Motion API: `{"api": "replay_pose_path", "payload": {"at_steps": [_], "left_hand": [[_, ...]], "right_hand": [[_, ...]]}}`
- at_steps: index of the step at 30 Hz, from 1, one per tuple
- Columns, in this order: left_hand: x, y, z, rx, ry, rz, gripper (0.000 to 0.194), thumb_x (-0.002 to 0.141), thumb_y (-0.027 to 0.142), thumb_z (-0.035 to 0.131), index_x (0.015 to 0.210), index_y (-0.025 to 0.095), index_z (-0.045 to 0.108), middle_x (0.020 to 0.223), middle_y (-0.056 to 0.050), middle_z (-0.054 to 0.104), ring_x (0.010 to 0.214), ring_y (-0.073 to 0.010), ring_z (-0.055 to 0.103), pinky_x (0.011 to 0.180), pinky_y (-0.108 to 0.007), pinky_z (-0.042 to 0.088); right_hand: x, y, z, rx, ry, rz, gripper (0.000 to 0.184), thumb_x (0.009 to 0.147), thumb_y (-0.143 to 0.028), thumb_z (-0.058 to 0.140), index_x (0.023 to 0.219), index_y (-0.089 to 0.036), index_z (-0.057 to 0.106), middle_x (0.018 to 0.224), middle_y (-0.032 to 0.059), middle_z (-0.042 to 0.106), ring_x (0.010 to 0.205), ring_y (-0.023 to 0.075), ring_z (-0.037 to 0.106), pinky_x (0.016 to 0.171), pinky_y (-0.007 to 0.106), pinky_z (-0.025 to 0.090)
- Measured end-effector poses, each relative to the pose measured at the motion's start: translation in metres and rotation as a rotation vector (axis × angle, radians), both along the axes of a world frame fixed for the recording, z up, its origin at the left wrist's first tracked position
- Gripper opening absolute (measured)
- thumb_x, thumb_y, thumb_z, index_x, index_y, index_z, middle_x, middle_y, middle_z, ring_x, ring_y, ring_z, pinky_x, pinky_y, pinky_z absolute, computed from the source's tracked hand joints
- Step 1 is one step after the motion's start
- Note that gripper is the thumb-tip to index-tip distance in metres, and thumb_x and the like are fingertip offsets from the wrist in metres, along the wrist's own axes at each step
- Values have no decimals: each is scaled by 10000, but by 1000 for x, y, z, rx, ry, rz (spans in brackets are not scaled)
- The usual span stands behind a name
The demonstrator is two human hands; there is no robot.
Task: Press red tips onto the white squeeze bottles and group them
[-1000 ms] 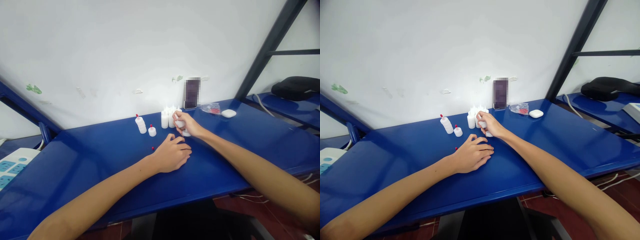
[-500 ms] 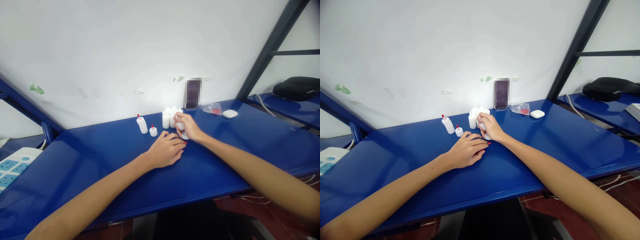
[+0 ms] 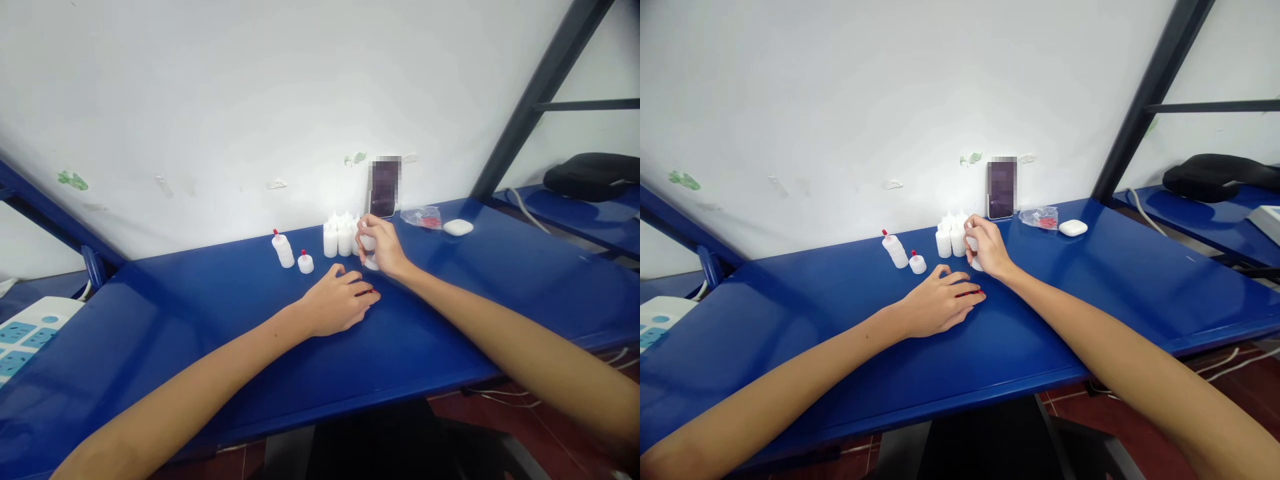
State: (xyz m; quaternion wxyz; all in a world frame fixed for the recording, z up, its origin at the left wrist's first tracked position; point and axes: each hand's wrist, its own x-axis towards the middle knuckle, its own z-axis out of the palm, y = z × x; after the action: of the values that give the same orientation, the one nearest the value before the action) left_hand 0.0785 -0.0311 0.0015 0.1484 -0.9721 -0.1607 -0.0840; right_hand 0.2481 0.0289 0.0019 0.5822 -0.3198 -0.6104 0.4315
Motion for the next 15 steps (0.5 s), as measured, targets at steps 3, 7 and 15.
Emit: {"api": "replay_pose_path", "payload": {"at_steps": [3, 7, 15], "left_hand": [[1, 1, 1, -8, 1, -10, 295, 986, 236, 434, 1212, 179, 614, 1193, -83, 680, 1084, -224, 558, 849, -387, 320], [2, 1, 2, -15, -9, -17, 279, 976, 238, 457, 1176, 176, 642, 1142, -80, 697, 1053, -223, 573, 850, -395, 324], [-8, 6, 15, -171, -160, 79, 299, 978, 340, 463, 1066, 197, 709, 1050, -53, 724, 1033, -206, 595, 911, -408, 322]], "right_hand": [[0, 0, 0, -1, 2, 1, 118, 819, -291, 491, 735, -222, 444, 519, -63, 490, 341, 112, 491, 336, 228, 319], [0, -1, 0, -1, -16, 0, 120, 829, -292, 486, 739, -221, 449, 528, -59, 496, 349, 107, 490, 353, 228, 328], [0, -1, 1, 23, -25, 2, 118, 835, -280, 476, 737, -222, 445, 537, -61, 493, 350, 102, 476, 361, 234, 334]]}}
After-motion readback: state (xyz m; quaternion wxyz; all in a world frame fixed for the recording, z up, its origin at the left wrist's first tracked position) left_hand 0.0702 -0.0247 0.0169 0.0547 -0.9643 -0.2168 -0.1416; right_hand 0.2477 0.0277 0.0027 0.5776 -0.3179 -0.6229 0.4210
